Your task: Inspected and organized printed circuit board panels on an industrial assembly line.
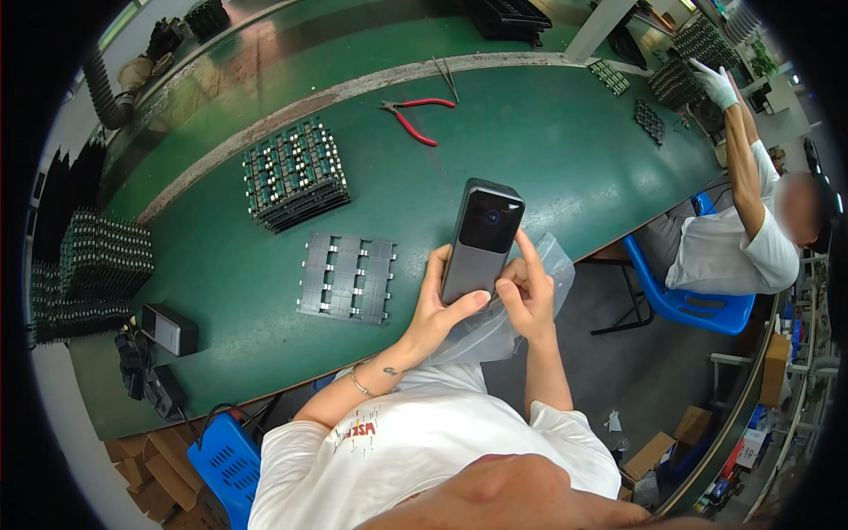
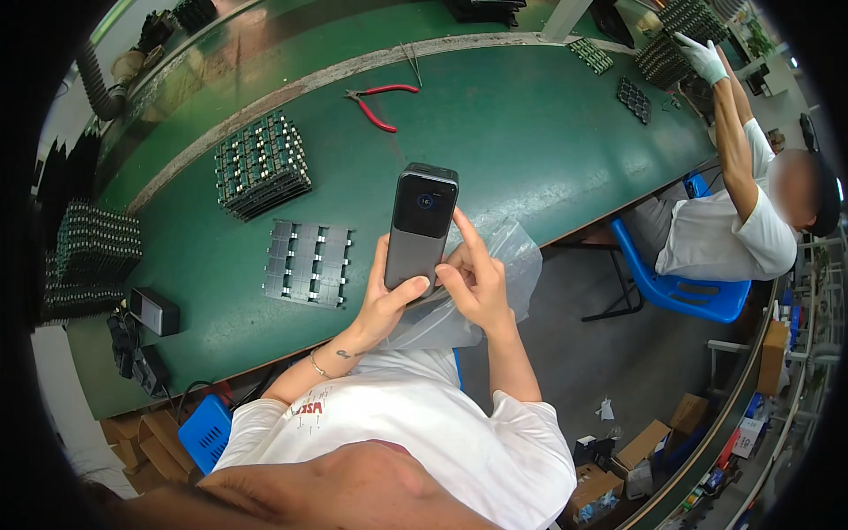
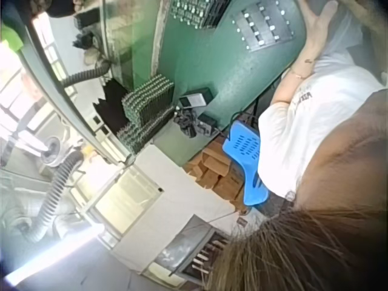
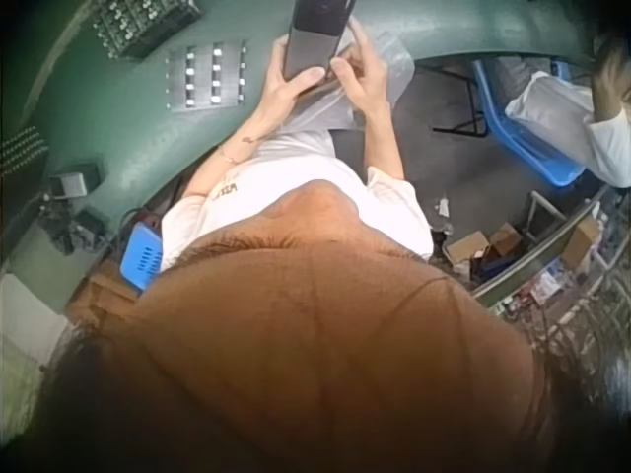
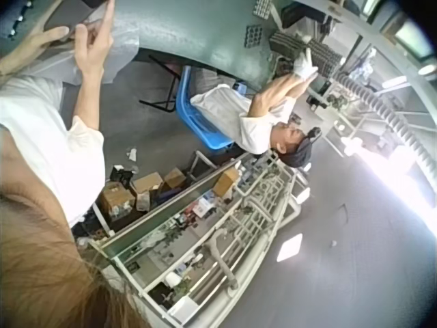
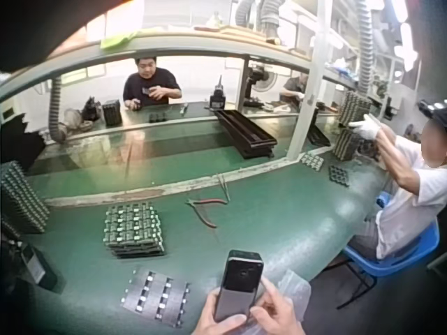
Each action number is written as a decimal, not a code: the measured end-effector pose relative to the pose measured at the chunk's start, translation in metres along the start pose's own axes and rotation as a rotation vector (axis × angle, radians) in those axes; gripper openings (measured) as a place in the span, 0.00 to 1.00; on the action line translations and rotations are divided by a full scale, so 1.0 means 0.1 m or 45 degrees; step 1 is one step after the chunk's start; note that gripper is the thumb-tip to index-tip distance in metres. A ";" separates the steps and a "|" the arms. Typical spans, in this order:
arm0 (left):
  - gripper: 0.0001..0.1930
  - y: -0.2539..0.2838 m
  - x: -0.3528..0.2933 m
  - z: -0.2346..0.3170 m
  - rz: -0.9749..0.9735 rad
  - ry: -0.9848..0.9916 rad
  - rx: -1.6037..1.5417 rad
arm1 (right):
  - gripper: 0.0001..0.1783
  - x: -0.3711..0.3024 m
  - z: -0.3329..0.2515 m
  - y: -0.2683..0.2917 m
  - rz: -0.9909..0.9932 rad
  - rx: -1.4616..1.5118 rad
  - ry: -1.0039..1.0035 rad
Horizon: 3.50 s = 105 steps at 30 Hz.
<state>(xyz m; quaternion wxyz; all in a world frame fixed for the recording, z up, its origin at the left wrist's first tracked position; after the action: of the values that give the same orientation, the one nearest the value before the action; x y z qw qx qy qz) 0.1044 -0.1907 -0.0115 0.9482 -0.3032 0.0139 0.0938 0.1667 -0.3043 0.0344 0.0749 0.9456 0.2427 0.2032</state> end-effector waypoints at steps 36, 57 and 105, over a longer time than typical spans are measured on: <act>0.30 -0.61 0.70 -0.20 0.317 -0.250 0.369 | 0.08 -0.66 0.02 0.93 0.527 -0.648 0.344; 0.31 -0.67 0.80 -0.20 0.289 -0.315 0.537 | 0.03 -1.01 0.06 1.05 0.697 -0.626 0.446; 0.18 -0.59 -0.17 -0.62 -1.236 -0.280 1.576 | 0.20 -1.15 0.13 1.84 0.507 -1.407 0.414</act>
<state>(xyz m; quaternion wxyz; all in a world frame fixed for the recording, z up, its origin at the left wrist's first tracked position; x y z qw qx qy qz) 0.1003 -0.2770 -0.0270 0.8754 0.3179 -0.1640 -0.3252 0.1588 -0.5212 0.0267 0.4770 0.7510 -0.0718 0.4509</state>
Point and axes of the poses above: each hand's wrist, its own x-axis towards the middle knuckle, its own y-axis out of the back of the hand, z = x × y, the point moved 5 cm from there along x, towards the middle knuckle, and after that the axes turned 1 degree about z, right-handed, at the moved point
